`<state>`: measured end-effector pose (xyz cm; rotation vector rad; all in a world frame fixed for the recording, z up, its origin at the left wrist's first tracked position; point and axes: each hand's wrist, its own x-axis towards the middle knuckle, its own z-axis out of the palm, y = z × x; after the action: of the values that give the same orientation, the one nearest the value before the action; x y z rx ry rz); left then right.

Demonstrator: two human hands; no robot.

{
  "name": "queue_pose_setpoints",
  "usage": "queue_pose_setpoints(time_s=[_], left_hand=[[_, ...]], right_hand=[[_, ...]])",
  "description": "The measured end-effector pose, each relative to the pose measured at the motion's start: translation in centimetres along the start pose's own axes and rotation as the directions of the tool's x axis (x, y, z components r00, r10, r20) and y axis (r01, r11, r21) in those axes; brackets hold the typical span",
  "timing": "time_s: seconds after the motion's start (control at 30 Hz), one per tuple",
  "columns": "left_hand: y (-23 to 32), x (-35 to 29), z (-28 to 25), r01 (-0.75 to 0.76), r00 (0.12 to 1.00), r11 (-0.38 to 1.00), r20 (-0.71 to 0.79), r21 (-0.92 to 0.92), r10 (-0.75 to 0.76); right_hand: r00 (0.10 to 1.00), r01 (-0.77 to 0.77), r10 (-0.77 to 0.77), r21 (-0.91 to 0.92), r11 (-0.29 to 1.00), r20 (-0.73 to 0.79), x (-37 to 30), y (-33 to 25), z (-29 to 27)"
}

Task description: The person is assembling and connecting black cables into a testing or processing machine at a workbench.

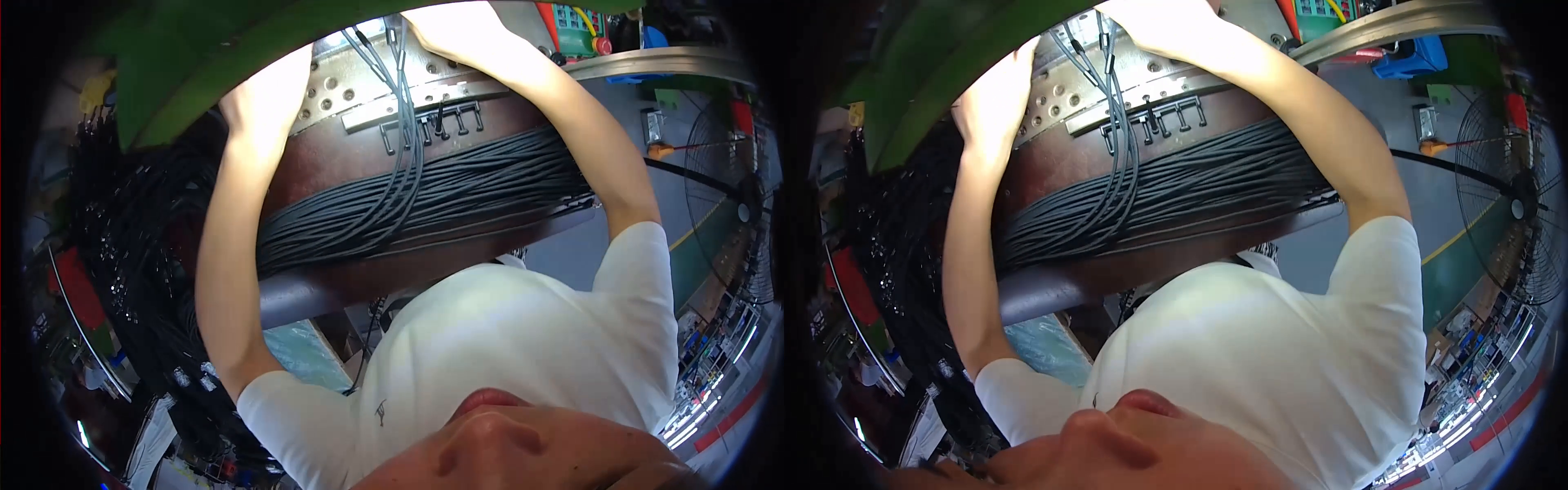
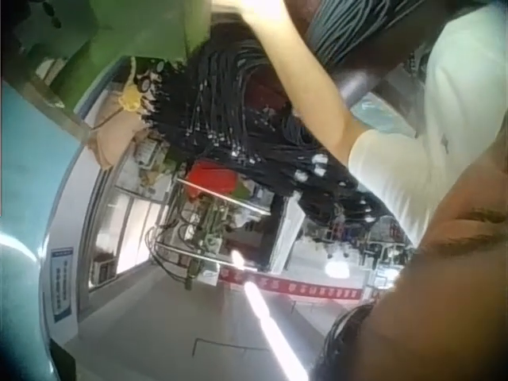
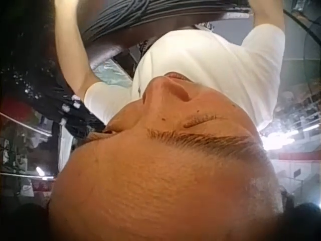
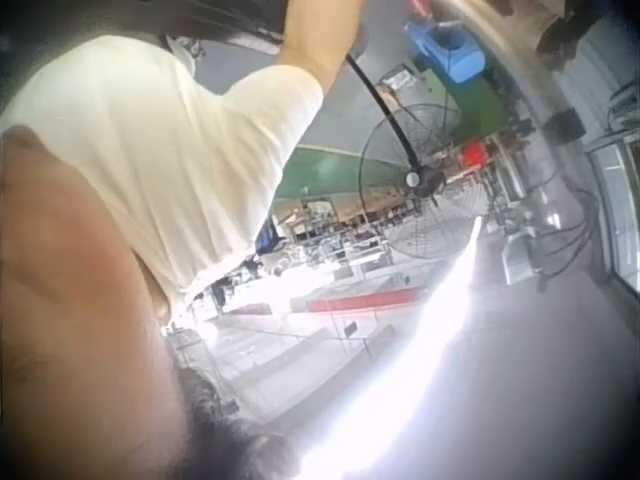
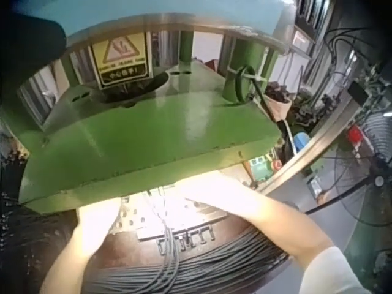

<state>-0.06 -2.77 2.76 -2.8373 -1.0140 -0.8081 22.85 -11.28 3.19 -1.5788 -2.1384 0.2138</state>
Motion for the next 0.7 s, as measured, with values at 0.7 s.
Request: queue_pose_setpoints(time_s=[0.7], left_hand=[[-2.6,0.4,3.2,-0.105,0.991,0.993,-0.073,0.059,0.109]], right_hand=[[0.814,-0.531,0.484,0.072,0.844,0.32,1.1,-1.3,-3.3]])
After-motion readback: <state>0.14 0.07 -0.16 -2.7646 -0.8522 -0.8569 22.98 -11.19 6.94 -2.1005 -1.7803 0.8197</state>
